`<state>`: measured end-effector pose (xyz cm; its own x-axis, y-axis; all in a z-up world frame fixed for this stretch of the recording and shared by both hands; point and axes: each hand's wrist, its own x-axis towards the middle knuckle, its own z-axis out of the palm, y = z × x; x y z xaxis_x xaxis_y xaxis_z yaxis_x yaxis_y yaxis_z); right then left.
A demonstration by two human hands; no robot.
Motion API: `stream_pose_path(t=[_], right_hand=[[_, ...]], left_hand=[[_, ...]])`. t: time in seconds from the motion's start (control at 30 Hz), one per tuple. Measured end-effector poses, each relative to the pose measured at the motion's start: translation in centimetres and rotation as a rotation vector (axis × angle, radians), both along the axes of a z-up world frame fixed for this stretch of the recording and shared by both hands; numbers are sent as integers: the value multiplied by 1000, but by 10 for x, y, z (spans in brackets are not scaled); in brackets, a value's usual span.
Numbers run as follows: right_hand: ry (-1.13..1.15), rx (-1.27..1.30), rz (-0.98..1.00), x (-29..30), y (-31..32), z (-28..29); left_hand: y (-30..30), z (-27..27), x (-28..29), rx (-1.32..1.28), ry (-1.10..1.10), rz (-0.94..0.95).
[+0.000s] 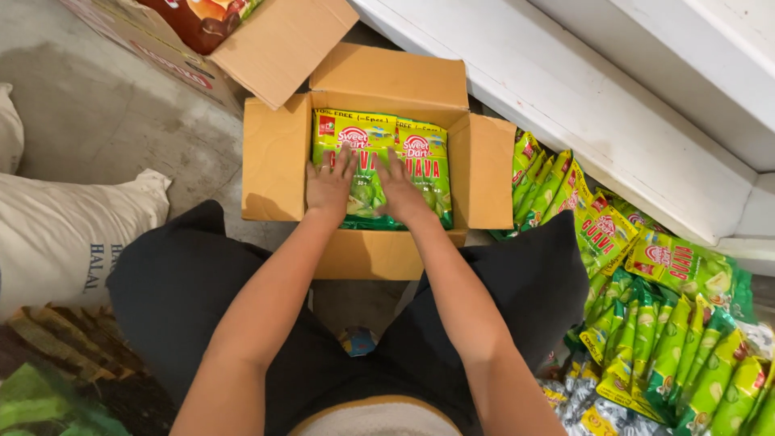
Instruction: The person organizes snack packages into a box and sorts the surrounding stock.
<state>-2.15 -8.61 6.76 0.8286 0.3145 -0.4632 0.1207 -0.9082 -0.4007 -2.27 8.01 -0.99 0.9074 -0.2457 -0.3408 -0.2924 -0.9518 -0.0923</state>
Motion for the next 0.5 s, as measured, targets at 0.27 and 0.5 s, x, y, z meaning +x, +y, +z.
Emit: stream_pose_path(t=[0.27, 0.5], right_hand=[[-110, -118, 121, -11, -5, -66], [-212, -55, 270, -14, -16, -90]], left_hand=[[3, -3, -8, 108, 46, -50], [2, -51, -14, 64, -55, 21]])
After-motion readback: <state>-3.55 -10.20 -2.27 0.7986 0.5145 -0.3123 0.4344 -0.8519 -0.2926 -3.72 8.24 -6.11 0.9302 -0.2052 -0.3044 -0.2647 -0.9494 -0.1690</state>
